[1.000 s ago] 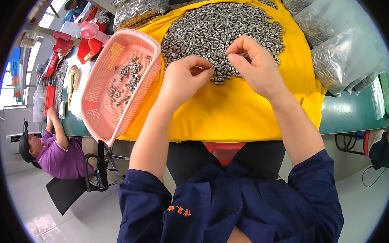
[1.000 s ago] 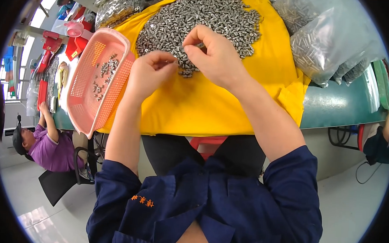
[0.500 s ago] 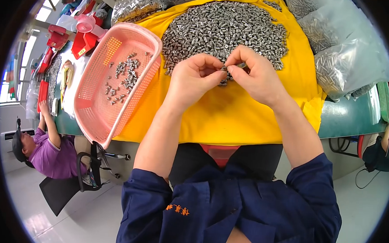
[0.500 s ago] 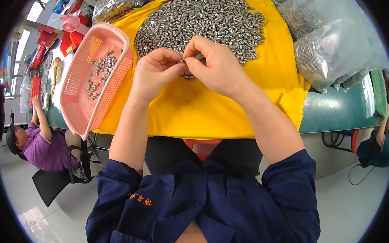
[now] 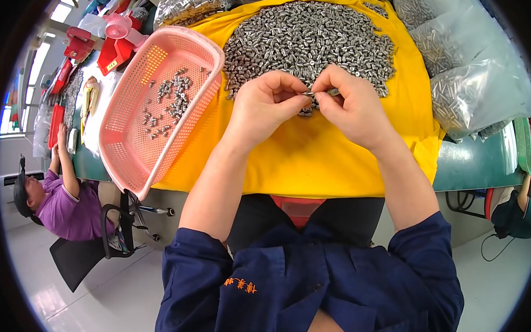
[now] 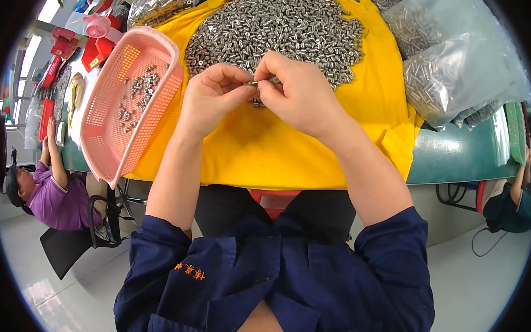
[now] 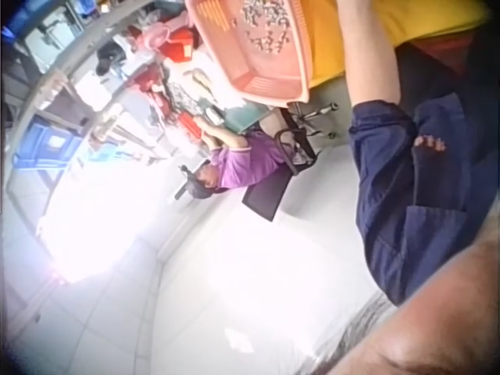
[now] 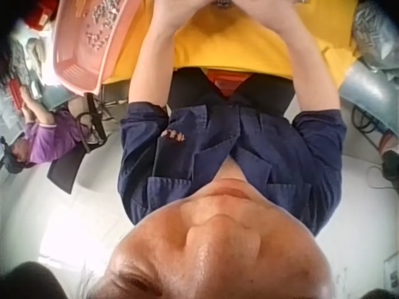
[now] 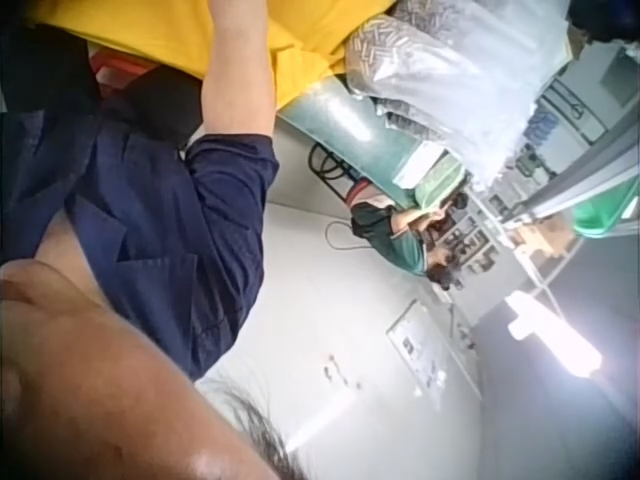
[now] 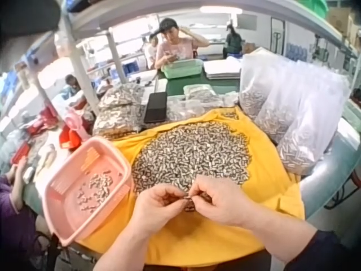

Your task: Sorting small metal hardware components from a large pile into a pink basket.

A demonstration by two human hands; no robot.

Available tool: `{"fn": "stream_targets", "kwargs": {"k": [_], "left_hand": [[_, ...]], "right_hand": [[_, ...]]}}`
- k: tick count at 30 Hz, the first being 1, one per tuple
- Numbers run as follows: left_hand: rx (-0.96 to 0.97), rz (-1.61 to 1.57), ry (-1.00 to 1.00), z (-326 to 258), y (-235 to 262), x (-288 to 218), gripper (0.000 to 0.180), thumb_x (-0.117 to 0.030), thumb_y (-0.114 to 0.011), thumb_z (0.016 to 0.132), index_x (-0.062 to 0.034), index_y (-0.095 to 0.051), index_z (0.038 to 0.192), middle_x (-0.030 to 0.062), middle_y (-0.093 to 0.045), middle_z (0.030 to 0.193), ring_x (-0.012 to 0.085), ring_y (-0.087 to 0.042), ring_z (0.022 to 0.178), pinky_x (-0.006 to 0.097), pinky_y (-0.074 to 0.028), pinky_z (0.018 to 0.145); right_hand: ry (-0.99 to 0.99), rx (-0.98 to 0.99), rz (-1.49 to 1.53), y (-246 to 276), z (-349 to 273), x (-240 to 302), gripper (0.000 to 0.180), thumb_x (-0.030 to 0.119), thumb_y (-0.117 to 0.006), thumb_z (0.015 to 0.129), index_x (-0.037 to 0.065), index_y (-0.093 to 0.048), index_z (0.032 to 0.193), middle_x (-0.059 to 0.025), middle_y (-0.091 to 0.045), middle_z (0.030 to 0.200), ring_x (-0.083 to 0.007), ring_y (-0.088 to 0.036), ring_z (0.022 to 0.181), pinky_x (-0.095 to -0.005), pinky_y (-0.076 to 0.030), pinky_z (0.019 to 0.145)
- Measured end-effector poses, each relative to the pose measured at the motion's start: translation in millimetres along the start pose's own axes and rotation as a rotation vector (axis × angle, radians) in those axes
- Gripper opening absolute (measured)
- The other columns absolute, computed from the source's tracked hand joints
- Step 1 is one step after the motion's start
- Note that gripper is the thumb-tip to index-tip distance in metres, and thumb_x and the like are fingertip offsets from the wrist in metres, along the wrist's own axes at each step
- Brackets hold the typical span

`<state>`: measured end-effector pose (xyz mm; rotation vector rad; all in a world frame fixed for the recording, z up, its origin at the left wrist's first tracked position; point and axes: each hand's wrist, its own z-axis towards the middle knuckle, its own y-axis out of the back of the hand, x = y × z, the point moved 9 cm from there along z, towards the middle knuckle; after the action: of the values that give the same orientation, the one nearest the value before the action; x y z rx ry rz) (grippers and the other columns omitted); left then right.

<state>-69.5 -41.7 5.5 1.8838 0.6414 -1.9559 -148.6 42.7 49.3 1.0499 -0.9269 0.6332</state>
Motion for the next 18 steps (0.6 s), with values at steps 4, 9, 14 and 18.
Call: {"fn": "stream_targets", "kwargs": {"k": [4, 9, 14, 18], "left_hand": [[0.003, 0.042, -0.028, 1, 0, 0, 0.013, 0.000, -0.063, 0.073, 0.0003, -0.060, 0.085, 0.0015, -0.061, 0.077, 0.0062, -0.057, 0.070, 0.019, -0.047, 0.064], [-0.045, 0.083, -0.007, 0, 4, 3, 0.013, 0.000, -0.063, 0.074, 0.0004, -0.062, 0.086, 0.0029, -0.062, 0.079, 0.0071, -0.058, 0.072, 0.020, -0.047, 0.065], [-0.039, 0.037, -0.033, 1, 2, 2, 0.012, 0.000, -0.062, 0.074, 0.0004, -0.062, 0.086, 0.0036, -0.063, 0.080, 0.0075, -0.058, 0.072, 0.020, -0.047, 0.065], [-0.091, 0.347, -0.114, -1, -3, -10, 0.013, -0.003, -0.062, 0.074, -0.0017, -0.063, 0.087, 0.0045, -0.063, 0.078, 0.0097, -0.059, 0.070, 0.022, -0.047, 0.064]], "right_hand": [[0.237, -0.071, -0.309, 0, -4, 17, 0.004, 0.006, -0.049, 0.075, 0.004, -0.048, 0.078, -0.0101, -0.055, 0.067, -0.0272, -0.054, 0.060, -0.0341, -0.043, 0.054], [0.201, -0.091, -0.232, -2, -1, 13, 0.004, 0.007, -0.048, 0.075, 0.004, -0.047, 0.078, -0.0123, -0.055, 0.067, -0.0313, -0.055, 0.062, -0.0386, -0.042, 0.055], [0.163, -0.113, -0.181, 0, -1, 9, 0.005, 0.007, -0.048, 0.076, 0.004, -0.047, 0.079, -0.0134, -0.055, 0.067, -0.0316, -0.055, 0.063, -0.0396, -0.043, 0.056], [0.210, -0.126, -0.269, -5, 0, 6, 0.006, 0.008, -0.049, 0.076, 0.004, -0.047, 0.080, -0.0132, -0.055, 0.067, -0.0317, -0.055, 0.063, -0.0392, -0.043, 0.056]]}}
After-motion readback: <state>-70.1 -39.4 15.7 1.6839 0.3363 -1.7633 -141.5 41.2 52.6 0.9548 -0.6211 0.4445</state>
